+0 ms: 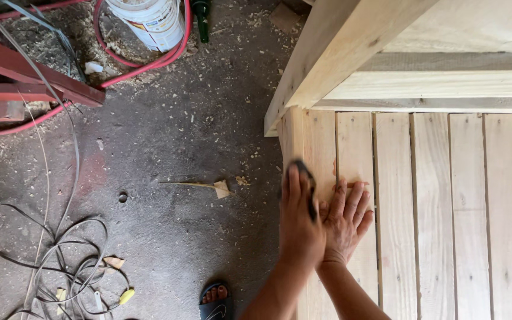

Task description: The person sands a slatted wooden furniture frame with a sheet of sandpaper, running the paper along the edges and corner posts of the piece while steadying it with the other hand. They work around the frame, sanding the side rails, top edge, and corner joints in turn.

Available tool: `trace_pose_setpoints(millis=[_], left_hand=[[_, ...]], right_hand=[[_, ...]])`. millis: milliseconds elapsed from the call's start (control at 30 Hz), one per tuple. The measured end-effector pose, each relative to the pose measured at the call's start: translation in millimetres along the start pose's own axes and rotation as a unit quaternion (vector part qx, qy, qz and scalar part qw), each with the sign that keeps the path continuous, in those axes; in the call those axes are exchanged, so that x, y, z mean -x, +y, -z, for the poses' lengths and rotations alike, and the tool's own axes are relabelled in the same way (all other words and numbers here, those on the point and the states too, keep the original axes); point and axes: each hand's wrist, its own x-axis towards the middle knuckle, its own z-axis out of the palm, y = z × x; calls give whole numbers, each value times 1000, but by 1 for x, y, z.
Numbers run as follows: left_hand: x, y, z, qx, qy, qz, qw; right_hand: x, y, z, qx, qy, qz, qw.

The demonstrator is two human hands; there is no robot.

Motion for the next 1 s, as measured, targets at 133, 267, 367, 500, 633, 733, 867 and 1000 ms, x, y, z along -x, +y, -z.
trace_pose_setpoints(millis=[133,267,367,500,633,733,867,1000], left_hand=[[-87,-26,-21,269,18,118,956],[-17,-29,-7,340,54,43,938],[106,-22,2,352,34,78,932],[149,-42,-12,407,-39,305,860],[28,-89,-42,436,33,280,855],[8,-96,-44,422,-23,432,797],[145,-61,-19,534,16,293,793],[208,-50,-5,522,1,381,763]], right_hand=[[8,-6,4,8,16,18,1000],[10,-10,6,6,16,15,1000],[12,-11,7,3,27,28,999],[16,-14,5,3,30,33,999],[20,-15,1,-5,28,23,999],[23,-14,-1,7,27,24,999],[24,-14,-1,2,28,25,999],[24,-16,1,19,27,28,999]])
